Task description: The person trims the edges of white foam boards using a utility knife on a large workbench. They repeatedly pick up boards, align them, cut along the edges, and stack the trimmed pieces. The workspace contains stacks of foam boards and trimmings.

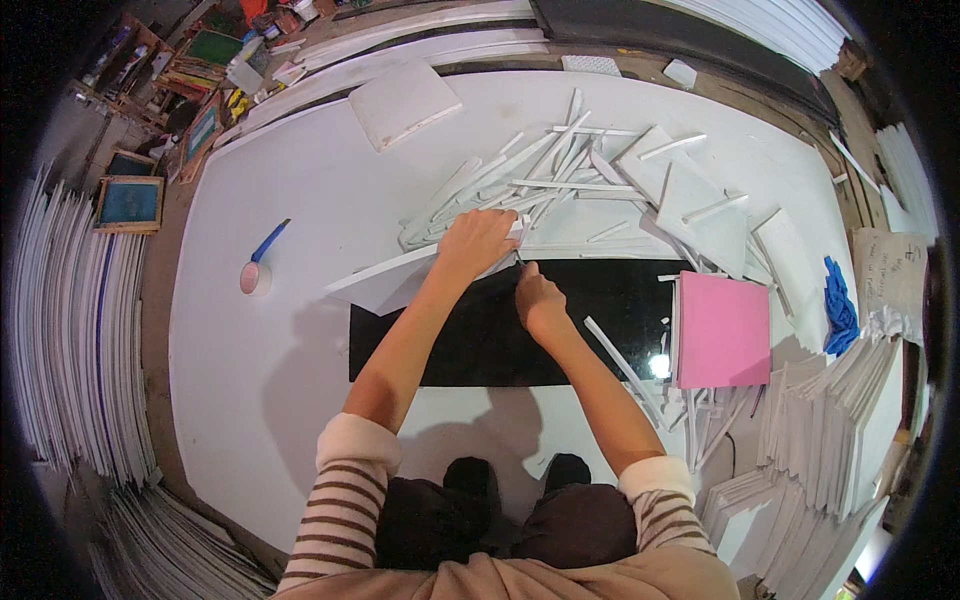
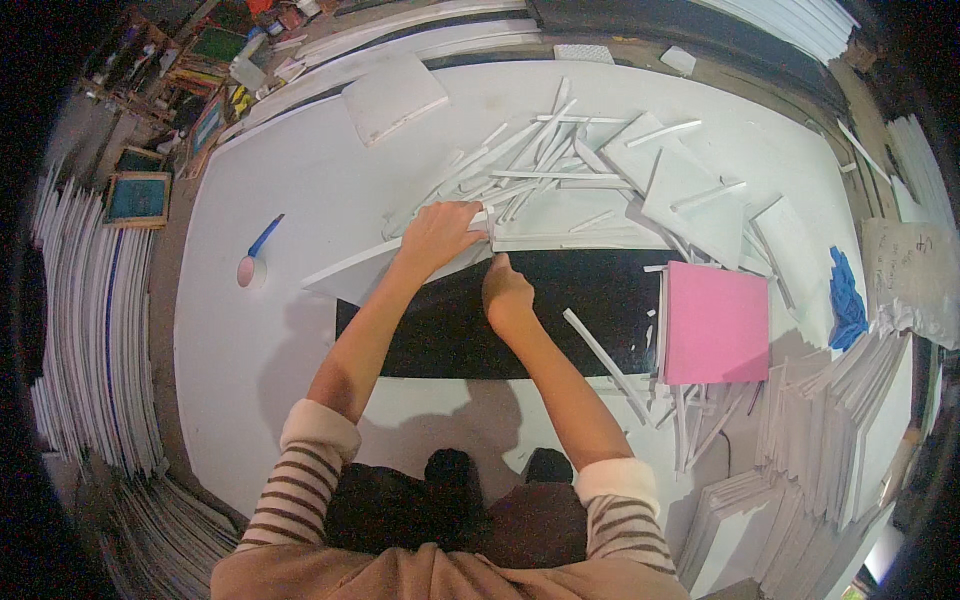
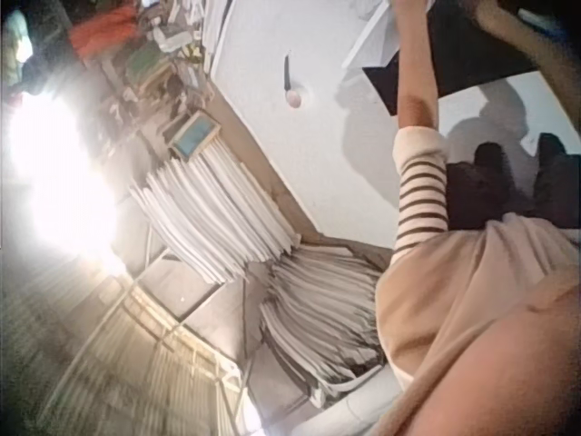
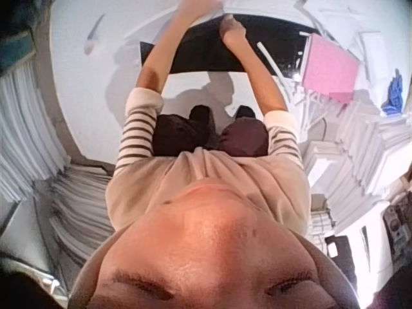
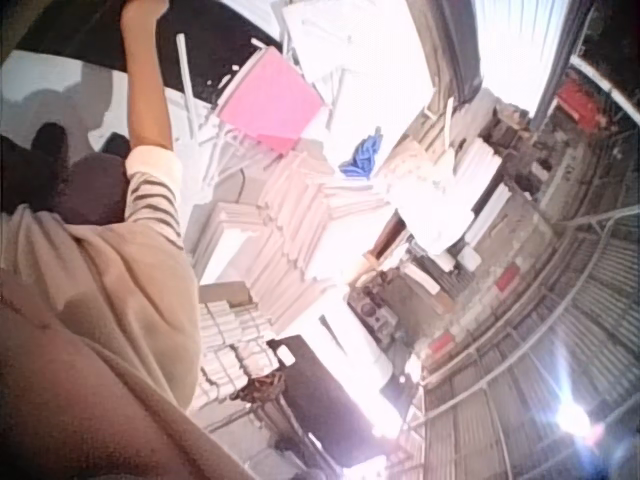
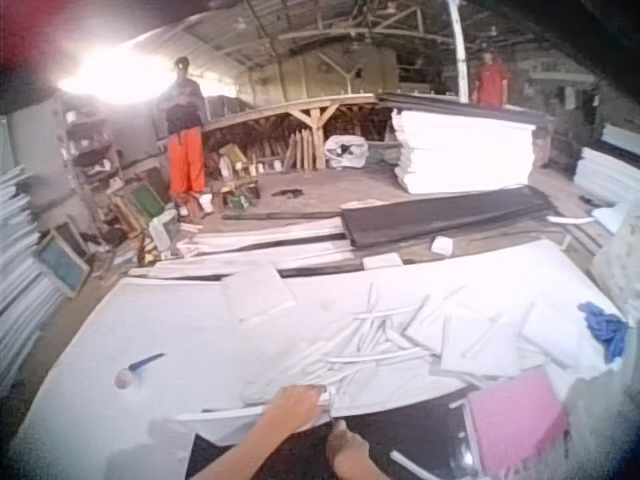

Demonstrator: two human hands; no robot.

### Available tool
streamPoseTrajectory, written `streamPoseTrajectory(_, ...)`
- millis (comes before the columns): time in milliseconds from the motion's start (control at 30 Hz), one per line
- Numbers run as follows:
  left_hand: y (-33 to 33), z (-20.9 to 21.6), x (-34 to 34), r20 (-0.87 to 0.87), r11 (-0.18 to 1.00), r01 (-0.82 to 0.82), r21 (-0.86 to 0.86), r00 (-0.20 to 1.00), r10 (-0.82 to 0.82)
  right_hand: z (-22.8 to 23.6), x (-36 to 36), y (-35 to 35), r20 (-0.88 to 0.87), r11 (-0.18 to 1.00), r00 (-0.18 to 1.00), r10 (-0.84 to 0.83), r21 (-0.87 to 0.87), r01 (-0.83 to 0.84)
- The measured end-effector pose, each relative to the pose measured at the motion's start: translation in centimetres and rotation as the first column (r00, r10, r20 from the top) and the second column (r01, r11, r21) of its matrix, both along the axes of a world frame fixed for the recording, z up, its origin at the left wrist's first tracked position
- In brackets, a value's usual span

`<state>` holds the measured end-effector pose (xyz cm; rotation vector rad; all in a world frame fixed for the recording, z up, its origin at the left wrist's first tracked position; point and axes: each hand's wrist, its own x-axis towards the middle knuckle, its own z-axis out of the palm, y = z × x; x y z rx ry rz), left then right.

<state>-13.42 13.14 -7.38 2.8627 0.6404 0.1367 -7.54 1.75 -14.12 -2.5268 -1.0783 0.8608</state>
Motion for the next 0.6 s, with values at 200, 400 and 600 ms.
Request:
streamPoseTrajectory(200, -0.5, -0.1, 0.6, -0.025, 0.998, -0.023, 0.056, 0.999, 0.025, -2.8, 0.9, 0.5, -0.013, 0.993, 0.997, 0.081, 0.084, -0.080)
streamPoseTrajectory(400, -0.6, 0.0, 0.4, -0.002, 0.994, -0.073, 0.086, 0.997, 0.073, -2.2, 0.5, 0.2, 0.002, 0.998, 0.999, 0.036, 0.051, -0.036)
streamPoseTrajectory(600, -0.3, 0.0, 0.3, -0.012, 0.997, -0.082, 0.016, 0.997, 0.082, -1.7, -0.6, -1.9, 0.027, 0.999, 0.999, 0.032, 0.031, -0.033)
